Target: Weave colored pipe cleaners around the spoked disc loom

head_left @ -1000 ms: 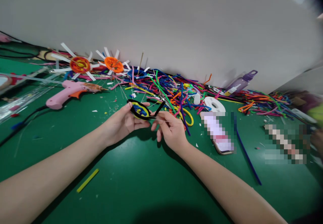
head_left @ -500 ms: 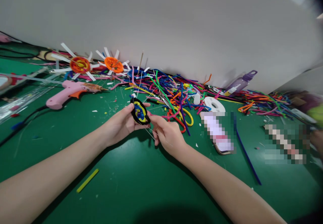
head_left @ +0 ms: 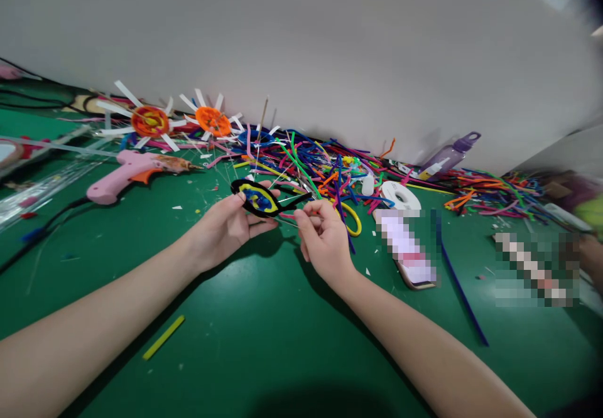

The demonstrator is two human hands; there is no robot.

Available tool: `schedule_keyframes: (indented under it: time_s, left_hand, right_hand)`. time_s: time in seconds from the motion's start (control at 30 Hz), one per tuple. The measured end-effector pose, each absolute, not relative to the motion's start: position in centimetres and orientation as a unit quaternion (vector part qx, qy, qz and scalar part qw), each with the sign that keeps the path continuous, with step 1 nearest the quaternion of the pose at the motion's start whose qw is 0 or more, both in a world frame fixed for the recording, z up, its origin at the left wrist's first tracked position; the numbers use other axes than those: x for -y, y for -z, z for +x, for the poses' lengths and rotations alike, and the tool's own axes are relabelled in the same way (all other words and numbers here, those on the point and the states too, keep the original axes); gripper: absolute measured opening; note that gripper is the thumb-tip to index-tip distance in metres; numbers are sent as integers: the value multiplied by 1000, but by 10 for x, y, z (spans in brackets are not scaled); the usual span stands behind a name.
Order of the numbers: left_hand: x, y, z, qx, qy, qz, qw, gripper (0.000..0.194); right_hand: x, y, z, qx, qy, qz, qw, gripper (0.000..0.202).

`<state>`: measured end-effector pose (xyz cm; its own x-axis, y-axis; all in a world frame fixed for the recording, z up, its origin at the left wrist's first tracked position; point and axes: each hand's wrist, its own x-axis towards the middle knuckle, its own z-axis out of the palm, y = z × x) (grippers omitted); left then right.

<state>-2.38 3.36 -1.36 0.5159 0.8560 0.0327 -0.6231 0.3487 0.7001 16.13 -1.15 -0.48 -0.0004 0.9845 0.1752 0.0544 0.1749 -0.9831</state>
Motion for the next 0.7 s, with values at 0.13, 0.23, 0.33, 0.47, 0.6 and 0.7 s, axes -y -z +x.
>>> schedule_keyframes:
  time_s: [0.13, 0.23, 0.33, 0.47, 0.6, 0.7]
  left_hand:
    - [-32, 14, -24, -169, -458, 354, 798, 43]
    - [-31, 12, -23, -181, -457, 362, 792, 52]
    - [-30, 11, -23, -190, -464, 371, 782, 56]
    - [-29, 11, -24, -195, -450, 375, 787, 59]
    - [-30, 12, -23, -196, -419, 364, 809, 57]
    - [-30, 12, -23, -193, -419, 357, 812, 57]
  right_hand:
    - [4, 0, 165, 520, -469, -459, 547, 29]
    - [0, -1, 167, 511, -490, -456, 538, 31]
    - [-2, 1, 169, 497, -522, -461, 518, 34]
    - [-1, 0, 170, 497, -532, -468, 501, 36]
    - [3, -2, 169, 526, -514, -478, 481, 38]
    - [5, -2, 169, 548, -506, -473, 470, 39]
